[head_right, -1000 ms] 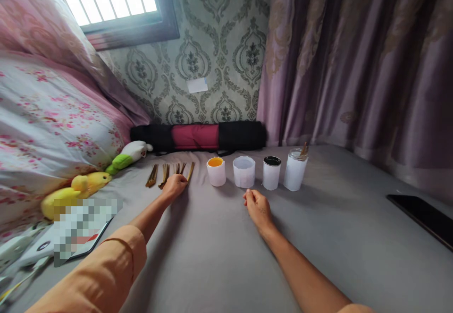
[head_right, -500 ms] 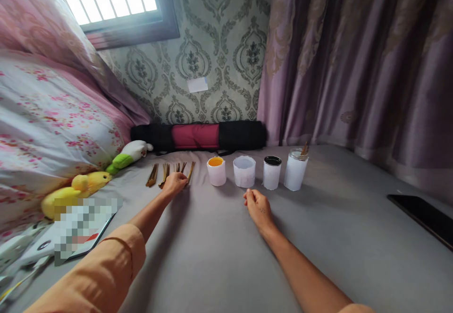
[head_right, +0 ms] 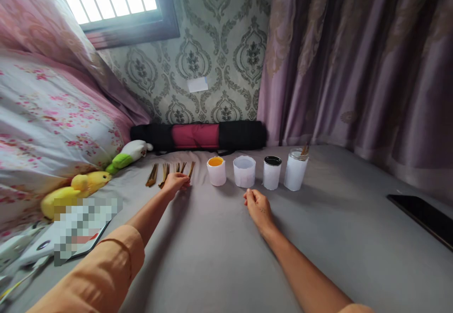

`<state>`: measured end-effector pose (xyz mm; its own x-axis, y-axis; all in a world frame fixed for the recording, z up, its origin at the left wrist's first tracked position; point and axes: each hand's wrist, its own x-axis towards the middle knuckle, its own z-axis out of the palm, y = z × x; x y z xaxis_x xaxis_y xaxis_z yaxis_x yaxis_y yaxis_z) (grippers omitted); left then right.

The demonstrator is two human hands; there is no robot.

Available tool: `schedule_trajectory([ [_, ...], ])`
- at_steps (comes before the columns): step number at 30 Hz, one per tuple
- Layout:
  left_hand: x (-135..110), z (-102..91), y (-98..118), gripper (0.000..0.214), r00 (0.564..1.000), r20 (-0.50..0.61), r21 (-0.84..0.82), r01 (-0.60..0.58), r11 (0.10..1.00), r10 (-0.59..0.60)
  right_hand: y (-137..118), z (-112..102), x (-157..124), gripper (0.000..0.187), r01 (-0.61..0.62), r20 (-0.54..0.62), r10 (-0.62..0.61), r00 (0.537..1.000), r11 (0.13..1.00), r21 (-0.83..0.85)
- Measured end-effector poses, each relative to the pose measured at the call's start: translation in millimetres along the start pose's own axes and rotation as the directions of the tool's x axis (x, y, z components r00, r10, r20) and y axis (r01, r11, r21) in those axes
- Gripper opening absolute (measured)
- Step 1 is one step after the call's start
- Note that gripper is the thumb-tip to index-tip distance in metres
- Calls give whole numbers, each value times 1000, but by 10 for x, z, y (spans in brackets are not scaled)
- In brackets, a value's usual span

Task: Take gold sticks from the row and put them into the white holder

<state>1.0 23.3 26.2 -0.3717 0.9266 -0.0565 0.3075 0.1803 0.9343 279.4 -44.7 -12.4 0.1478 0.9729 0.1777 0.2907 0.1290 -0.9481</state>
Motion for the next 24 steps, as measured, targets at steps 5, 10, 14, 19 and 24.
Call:
schedule_trajectory([
  [5,-47,54,4,6,997,47,-234,77,969,-68,-16,1,-5,39,-2,-9,2,1000,1000,6],
  [10,-69,110,1,9,987,94,-401,154,903,-127,-9,4,-1,40,9,-15,-9,1000,1000,4],
  [14,-97,152,-12,9,975,154,-493,217,842,-162,-1,1,-3,39,8,-7,-8,1000,1000,-5],
  [19,-167,193,-30,9,961,213,-571,268,776,-176,-22,2,-7,39,-7,-13,7,1000,1000,-5],
  [24,-248,227,-22,10,949,264,-616,303,727,-172,-40,4,-11,39,-7,-10,7,1000,1000,-5],
])
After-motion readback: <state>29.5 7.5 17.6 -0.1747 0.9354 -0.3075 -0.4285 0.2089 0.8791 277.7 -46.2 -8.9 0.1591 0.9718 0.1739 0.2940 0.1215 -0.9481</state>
